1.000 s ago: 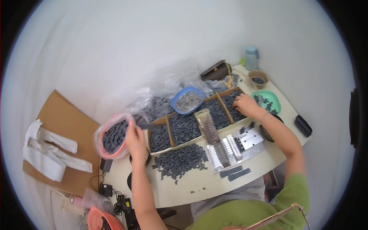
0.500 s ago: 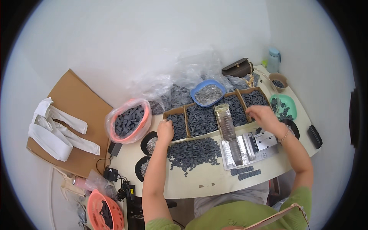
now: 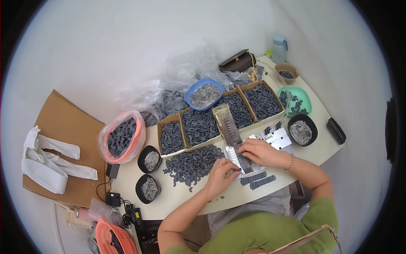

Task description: The person sorts small grey and black cable components into containers and a mechanical fixture by hand.

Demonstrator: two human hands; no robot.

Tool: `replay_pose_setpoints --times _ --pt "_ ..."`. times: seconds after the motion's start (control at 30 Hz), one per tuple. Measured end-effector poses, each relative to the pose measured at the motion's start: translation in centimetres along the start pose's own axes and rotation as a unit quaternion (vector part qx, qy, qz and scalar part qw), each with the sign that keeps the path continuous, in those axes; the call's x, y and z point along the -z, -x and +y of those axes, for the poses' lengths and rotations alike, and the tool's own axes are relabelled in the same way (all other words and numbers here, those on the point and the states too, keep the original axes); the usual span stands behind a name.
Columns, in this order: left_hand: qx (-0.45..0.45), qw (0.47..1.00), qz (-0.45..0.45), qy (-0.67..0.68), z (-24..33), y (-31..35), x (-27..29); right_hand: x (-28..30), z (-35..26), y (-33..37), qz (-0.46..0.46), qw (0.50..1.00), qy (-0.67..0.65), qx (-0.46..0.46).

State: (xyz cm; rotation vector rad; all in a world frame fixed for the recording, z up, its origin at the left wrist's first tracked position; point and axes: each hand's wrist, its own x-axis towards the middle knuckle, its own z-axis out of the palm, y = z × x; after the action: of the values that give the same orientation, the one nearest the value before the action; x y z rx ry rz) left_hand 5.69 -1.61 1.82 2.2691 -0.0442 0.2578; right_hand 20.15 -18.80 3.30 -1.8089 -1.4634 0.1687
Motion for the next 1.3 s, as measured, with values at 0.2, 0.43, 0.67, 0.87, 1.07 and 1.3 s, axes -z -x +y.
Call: replay_pose_setpoints --times 0.2,0.43,0.67,0.87,1.07,1.3 --pt "-0.020 0.997 0.045 -0.066 -0.3 0.5 -1.8 -1.0 0.0 0.5 -0.002 0.999 0.019 0.048" --pt "-0.129 0.986 0.004 -0.103 0.1 -0.4 2.7 -2.9 -1.8 2.0 -0.016 0.952 0.231 0.200" --pt "-0.094 0.914 0.196 -0.343 -6.2 -8.1 8.9 -2.7 -3.1 2.8 -0.023 0.927 0.300 0.224" --pt "-0.081 0.908 0.165 -0.377 -7.5 -10.2 8.8 -0.6 -1.9 0.3 -0.154 0.951 0.190 0.190" --pt "0.004 0.986 0.164 -0.041 -5.4 -8.0 8.2 0.5 -1.6 -2.3 -0.274 0.942 0.190 0.040" --pt "0.074 0.997 -0.021 0.033 -0.4 -2.0 1.2 3.4 7.5 -9.2 0.051 0.868 0.493 0.032"
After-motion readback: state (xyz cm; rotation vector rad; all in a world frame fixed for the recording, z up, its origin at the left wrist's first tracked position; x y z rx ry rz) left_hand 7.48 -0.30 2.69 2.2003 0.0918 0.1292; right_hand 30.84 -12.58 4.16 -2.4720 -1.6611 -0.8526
